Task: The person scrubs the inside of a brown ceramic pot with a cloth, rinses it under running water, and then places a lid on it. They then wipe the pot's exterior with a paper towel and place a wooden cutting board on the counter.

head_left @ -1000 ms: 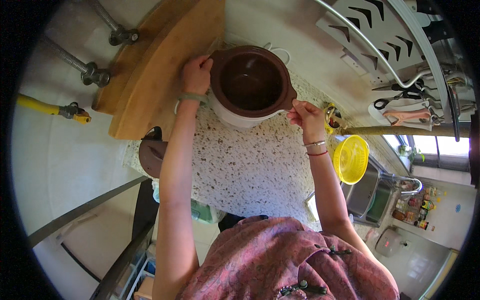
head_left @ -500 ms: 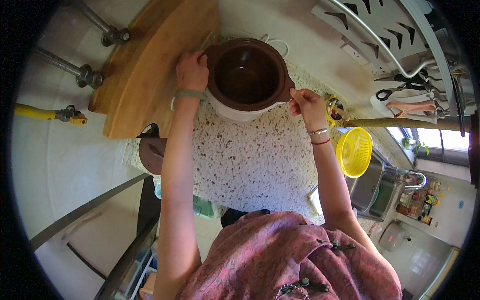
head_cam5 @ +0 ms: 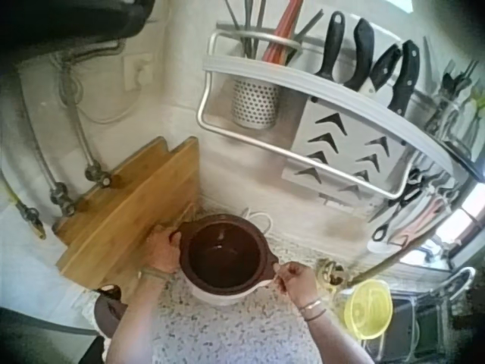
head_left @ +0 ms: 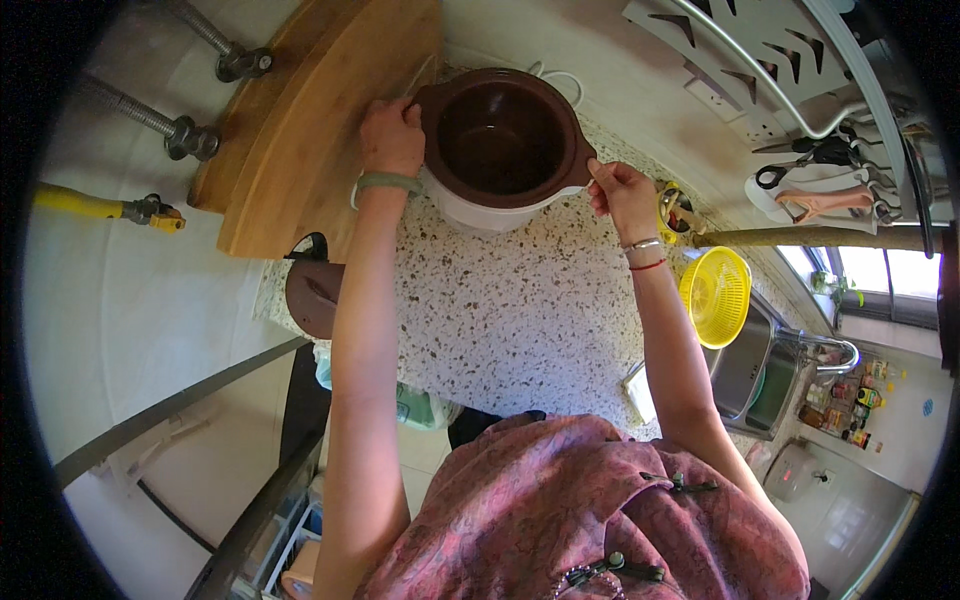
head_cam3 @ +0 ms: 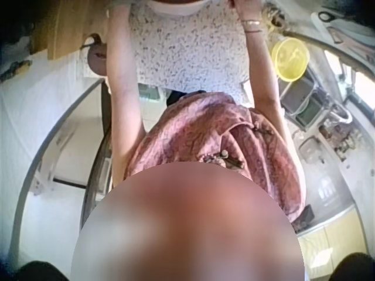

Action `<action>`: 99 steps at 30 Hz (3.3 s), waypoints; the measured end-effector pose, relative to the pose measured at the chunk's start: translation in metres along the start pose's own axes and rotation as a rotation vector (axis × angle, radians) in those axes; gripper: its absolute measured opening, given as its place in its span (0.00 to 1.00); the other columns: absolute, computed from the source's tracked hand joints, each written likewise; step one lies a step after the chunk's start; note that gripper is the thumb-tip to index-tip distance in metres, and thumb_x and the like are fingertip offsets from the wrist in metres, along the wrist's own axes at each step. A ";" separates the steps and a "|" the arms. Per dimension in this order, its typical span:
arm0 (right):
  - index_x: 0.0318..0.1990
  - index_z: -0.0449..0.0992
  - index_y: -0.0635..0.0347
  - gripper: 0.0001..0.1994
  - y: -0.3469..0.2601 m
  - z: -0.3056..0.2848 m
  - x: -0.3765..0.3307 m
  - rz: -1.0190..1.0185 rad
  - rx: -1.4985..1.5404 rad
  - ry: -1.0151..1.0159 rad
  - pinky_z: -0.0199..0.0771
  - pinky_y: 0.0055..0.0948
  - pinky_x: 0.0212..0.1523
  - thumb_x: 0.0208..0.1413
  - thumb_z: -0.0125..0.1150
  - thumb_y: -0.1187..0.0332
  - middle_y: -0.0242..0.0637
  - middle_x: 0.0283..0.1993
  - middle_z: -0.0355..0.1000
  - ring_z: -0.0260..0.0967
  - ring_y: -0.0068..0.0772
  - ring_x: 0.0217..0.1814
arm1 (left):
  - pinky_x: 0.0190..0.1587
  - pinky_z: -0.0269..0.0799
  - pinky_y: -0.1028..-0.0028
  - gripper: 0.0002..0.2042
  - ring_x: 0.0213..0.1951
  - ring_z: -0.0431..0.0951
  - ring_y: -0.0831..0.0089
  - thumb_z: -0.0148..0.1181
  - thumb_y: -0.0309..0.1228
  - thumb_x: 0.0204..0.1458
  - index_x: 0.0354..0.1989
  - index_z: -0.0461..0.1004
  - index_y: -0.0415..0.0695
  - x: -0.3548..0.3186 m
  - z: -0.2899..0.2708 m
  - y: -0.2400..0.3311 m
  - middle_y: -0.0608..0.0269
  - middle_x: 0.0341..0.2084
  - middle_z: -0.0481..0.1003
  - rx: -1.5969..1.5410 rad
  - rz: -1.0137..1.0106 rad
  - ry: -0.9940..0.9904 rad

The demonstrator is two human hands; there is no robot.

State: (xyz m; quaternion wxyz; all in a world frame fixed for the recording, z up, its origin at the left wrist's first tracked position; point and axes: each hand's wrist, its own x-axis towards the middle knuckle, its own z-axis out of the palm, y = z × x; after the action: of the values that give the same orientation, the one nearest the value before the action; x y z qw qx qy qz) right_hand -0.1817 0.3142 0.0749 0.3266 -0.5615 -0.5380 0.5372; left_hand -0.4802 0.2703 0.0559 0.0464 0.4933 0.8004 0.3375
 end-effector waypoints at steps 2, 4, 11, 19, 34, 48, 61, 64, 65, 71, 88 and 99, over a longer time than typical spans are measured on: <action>0.26 0.72 0.64 0.16 0.002 0.003 -0.002 0.022 0.017 0.013 0.61 0.21 0.15 0.58 0.59 0.59 0.32 0.18 0.68 0.62 0.19 0.14 | 0.49 0.68 0.58 0.16 0.44 0.73 0.46 0.51 0.37 0.56 0.46 0.76 0.41 -0.002 -0.001 0.001 0.42 0.40 0.74 -0.025 -0.018 -0.007; 0.27 0.73 0.64 0.18 0.001 0.004 -0.013 0.029 0.088 0.056 0.62 0.21 0.15 0.59 0.56 0.56 0.32 0.18 0.68 0.62 0.20 0.14 | 0.48 0.68 0.58 0.16 0.43 0.73 0.46 0.51 0.37 0.57 0.48 0.75 0.41 -0.013 -0.003 0.004 0.42 0.40 0.74 -0.063 -0.004 0.078; 0.35 0.75 0.65 0.22 0.042 0.032 -0.068 0.154 0.200 -0.161 0.67 0.21 0.17 0.63 0.47 0.52 0.36 0.20 0.71 0.67 0.23 0.16 | 0.42 0.70 0.70 0.13 0.37 0.76 0.61 0.54 0.31 0.57 0.48 0.75 0.40 -0.110 -0.025 -0.009 0.52 0.33 0.74 -0.539 -0.168 0.163; 0.49 0.72 0.67 0.18 0.054 0.156 -0.118 0.356 0.286 -0.688 0.77 0.26 0.35 0.64 0.45 0.61 0.43 0.43 0.75 0.76 0.30 0.40 | 0.37 0.69 0.78 0.10 0.32 0.72 0.77 0.58 0.28 0.55 0.45 0.78 0.44 -0.221 -0.046 -0.056 0.64 0.31 0.74 -0.439 -0.405 0.267; 0.54 0.70 0.63 0.19 0.109 0.299 -0.130 0.346 0.032 -0.833 0.77 0.25 0.39 0.63 0.49 0.60 0.39 0.48 0.73 0.73 0.28 0.45 | 0.35 0.71 0.58 0.20 0.30 0.76 0.48 0.66 0.46 0.45 0.26 0.75 0.38 -0.225 -0.047 -0.183 0.47 0.25 0.76 0.070 -0.680 0.249; 0.51 0.72 0.65 0.20 0.142 0.244 -0.124 0.128 -0.131 -0.586 0.74 0.25 0.30 0.55 0.61 0.60 0.35 0.42 0.76 0.73 0.24 0.37 | 0.31 0.71 0.56 0.08 0.29 0.74 0.49 0.59 0.32 0.49 0.28 0.69 0.42 -0.267 -0.056 -0.144 0.50 0.28 0.72 0.137 -0.463 0.189; 0.47 0.77 0.63 0.17 0.099 0.087 -0.160 0.133 0.042 -0.420 0.69 0.22 0.37 0.59 0.56 0.59 0.31 0.37 0.75 0.69 0.20 0.37 | 0.28 0.72 0.62 0.07 0.29 0.75 0.58 0.63 0.30 0.47 0.31 0.72 0.44 -0.295 -0.062 0.003 0.62 0.38 0.68 -0.027 -0.212 0.094; 0.48 0.76 0.64 0.17 0.073 0.044 -0.174 0.038 0.112 -0.377 0.69 0.21 0.37 0.61 0.55 0.60 0.30 0.35 0.75 0.67 0.19 0.35 | 0.28 0.72 0.65 0.07 0.29 0.75 0.61 0.63 0.30 0.48 0.31 0.72 0.43 -0.288 -0.064 0.038 0.61 0.41 0.71 -0.011 -0.124 0.108; 0.48 0.76 0.64 0.17 0.063 0.031 -0.180 0.020 0.165 -0.373 0.69 0.20 0.37 0.61 0.54 0.59 0.30 0.34 0.74 0.67 0.19 0.34 | 0.28 0.72 0.67 0.07 0.29 0.76 0.63 0.62 0.30 0.49 0.32 0.72 0.43 -0.289 -0.059 0.042 0.61 0.40 0.72 -0.123 -0.124 0.105; 0.48 0.76 0.63 0.17 0.011 -0.040 -0.198 -0.148 0.349 -0.327 0.68 0.18 0.36 0.64 0.50 0.59 0.29 0.34 0.75 0.66 0.17 0.32 | 0.28 0.72 0.80 0.06 0.31 0.74 0.80 0.55 0.28 0.57 0.39 0.73 0.39 -0.287 -0.048 0.085 0.60 0.40 0.77 -1.042 -0.463 -0.206; 0.43 0.78 0.60 0.13 0.036 -0.121 -0.206 -0.140 0.364 -0.023 0.64 0.15 0.31 0.55 0.63 0.63 0.24 0.34 0.74 0.63 0.12 0.30 | 0.53 0.69 0.69 0.21 0.52 0.70 0.71 0.55 0.27 0.56 0.59 0.63 0.41 -0.296 -0.035 0.151 0.58 0.53 0.69 -1.615 -0.483 -0.545; 0.42 0.78 0.62 0.11 -0.004 -0.105 -0.172 -0.314 0.313 0.020 0.63 0.14 0.29 0.55 0.63 0.65 0.25 0.32 0.73 0.62 0.11 0.27 | 0.40 0.72 0.69 0.07 0.38 0.77 0.65 0.60 0.28 0.52 0.36 0.75 0.40 -0.222 -0.069 0.184 0.60 0.43 0.78 -0.175 0.317 -0.002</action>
State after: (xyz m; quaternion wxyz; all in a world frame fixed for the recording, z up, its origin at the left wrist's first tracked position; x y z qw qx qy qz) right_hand -0.0560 0.1732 0.1436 0.4946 -0.4188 -0.5256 0.5511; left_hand -0.2558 0.1068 0.1596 0.0361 0.6077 0.6800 0.4085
